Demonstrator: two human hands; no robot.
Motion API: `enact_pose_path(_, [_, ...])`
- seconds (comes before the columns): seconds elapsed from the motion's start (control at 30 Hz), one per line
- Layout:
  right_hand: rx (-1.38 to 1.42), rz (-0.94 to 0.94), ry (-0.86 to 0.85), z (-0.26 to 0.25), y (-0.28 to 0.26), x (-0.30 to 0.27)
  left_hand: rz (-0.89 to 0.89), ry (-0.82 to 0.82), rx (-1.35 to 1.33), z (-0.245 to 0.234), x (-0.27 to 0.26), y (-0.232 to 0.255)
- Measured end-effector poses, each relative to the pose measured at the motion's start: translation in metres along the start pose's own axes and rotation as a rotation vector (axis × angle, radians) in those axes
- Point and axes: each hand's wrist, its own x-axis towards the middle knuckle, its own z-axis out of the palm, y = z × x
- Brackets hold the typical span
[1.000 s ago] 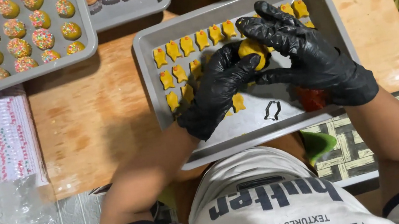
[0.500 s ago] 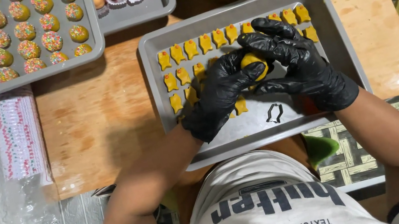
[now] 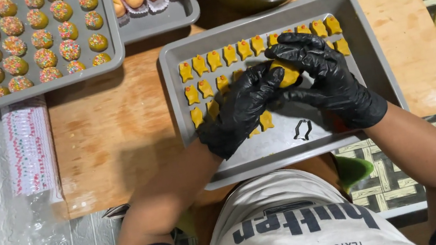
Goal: Molding yellow dough into fish shapes using a small plastic mold and arranging them on a baking tray.
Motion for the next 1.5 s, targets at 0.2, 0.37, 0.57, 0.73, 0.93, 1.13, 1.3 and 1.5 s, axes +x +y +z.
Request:
enact_pose_path(0.2, [-0.039, 0.079, 0.018, -0.002, 0.004, -0.008, -0.01, -0.01, -0.012, -0.004, 0.002, -0.001])
enact_pose_path(0.37, [-0.013, -0.064, -0.001, 0.001, -0.01, 0.008, 0.073, -0.023, -0.091, -0.003, 0.012, 0.002])
enact_pose_path(0.57, [-0.074, -0.014, -0.022, 0.004, -0.012, 0.008, 0.105, -0.086, -0.103, -0.013, 0.006, -0.012])
enact_pose_path(0.73, [-0.112, -0.054, 0.001, 0.004, -0.021, 0.007, 0.107, -0.108, -0.105, -0.011, 0.007, -0.027])
enact_pose_path(0.93, [-0.09, -0.072, 0.019, 0.003, -0.011, 0.005, 0.109, -0.051, -0.113, -0.025, 0.013, -0.015])
enact_pose_path(1.13, [-0.126, 0.016, -0.008, -0.002, -0.008, -0.004, 0.072, -0.077, -0.093, -0.02, 0.01, -0.019])
enact_pose_path(1.3, [-0.012, -0.022, 0.029, 0.001, -0.001, 0.002, 0.057, -0.081, -0.093, -0.018, 0.011, -0.008])
enact_pose_path(1.5, [0.052, -0.006, -0.03, -0.002, 0.007, -0.004, 0.055, -0.115, -0.063, -0.024, 0.007, -0.01])
